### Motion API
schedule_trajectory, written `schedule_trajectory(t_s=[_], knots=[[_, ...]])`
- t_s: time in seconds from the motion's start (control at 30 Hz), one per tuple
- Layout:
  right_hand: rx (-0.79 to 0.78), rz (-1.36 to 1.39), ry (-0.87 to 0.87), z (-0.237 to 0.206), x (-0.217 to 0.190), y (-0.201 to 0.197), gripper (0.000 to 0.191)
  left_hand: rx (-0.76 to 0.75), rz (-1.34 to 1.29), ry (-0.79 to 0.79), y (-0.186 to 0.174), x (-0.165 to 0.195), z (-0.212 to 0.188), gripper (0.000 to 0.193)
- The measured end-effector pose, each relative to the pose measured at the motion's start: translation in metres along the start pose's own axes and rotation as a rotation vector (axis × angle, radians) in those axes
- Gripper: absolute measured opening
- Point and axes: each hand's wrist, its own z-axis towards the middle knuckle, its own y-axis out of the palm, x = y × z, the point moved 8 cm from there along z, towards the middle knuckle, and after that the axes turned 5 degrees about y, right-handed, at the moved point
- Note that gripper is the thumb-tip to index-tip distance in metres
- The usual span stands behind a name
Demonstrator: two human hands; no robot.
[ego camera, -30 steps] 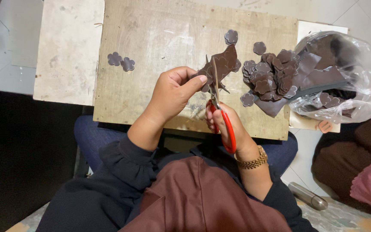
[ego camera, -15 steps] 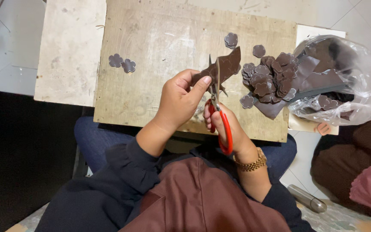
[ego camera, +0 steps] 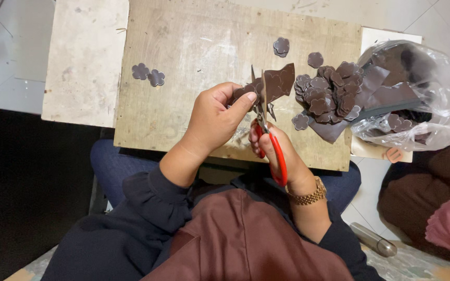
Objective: The person uses red-handled scissors to cut flower-shaped pieces from a sheet of brown material. They hold the material with the left hand and cut with the right, placing finished pieces on the table.
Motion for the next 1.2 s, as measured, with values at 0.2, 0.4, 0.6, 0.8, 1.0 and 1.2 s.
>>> schedule_trajectory(t_s=[0.2, 0.4, 0.6, 0.8, 1.0, 1.2], knots=[[0.002, 0.016, 0.041, 0.002, 0.001, 0.003, 0.067, -0.017, -0.046, -0.027, -0.003, -0.003, 0.003, 0.018], [0.037, -0.015, 0.040, 0.003, -0.006, -0.008, 0.064, -0.037, -0.152, -0.034, 0.006, -0.014, 0.011, 0.014], [0.072, -0.008, -0.005, 0.005, 0.001, -0.020, 0.060, -0.039, -0.349, 0.052, 0.037, -0.020, 0.007, 0.013], [0.017, -0.043, 0.002, 0.006, 0.004, -0.031, 0.063, -0.038, -0.084, 0.066, 0.036, -0.016, 0.016, 0.014], [-0.051, -0.055, 0.042, 0.009, 0.007, -0.032, 0.067, -0.070, 0.041, 0.008, 0.028, -0.014, 0.019, 0.014], [-0.042, -0.051, 0.010, 0.008, 0.003, -0.028, 0.066, -0.068, 0.040, 0.003, 0.027, -0.015, 0.019, 0.014]])
